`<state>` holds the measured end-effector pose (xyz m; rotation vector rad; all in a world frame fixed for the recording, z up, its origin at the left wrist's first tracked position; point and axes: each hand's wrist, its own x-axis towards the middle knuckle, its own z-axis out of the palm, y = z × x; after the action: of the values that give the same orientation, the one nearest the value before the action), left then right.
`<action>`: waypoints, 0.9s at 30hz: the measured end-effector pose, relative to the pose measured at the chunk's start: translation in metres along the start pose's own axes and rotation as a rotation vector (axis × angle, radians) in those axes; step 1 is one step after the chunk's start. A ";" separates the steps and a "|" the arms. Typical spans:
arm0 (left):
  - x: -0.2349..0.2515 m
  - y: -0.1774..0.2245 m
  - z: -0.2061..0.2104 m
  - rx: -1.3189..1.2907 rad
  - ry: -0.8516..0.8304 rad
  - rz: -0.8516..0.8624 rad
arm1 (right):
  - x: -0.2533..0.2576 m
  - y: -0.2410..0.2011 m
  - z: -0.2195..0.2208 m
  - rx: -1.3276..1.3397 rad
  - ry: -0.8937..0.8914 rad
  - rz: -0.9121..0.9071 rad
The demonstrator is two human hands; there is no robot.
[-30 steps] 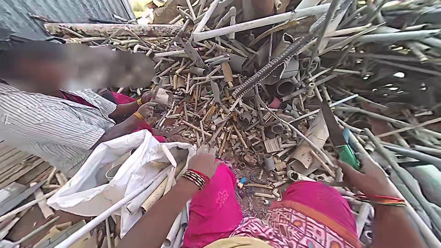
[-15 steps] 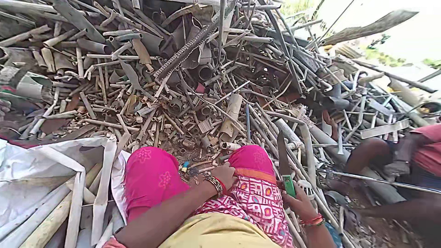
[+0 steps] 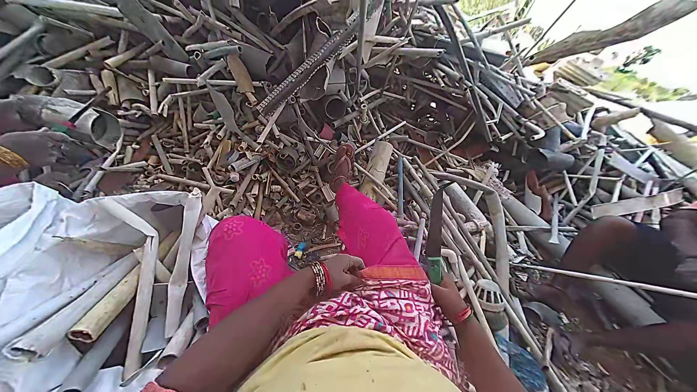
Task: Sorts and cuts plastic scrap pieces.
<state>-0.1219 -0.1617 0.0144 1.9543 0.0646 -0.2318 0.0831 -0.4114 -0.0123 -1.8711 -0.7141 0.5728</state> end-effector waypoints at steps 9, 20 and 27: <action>0.005 0.015 -0.002 0.519 -0.410 -0.219 | -0.010 -0.003 -0.037 0.078 -0.537 0.273; 0.020 0.054 -0.025 -0.031 0.563 0.139 | 0.002 -0.002 -0.025 0.093 -0.309 0.152; 0.046 0.085 -0.045 0.511 0.019 -0.450 | 0.010 -0.034 -0.083 0.012 -0.435 0.126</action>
<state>-0.0574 -0.1559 0.0996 2.4321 0.5033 -0.5687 0.1380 -0.4469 0.0500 -1.8066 -0.8714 1.0832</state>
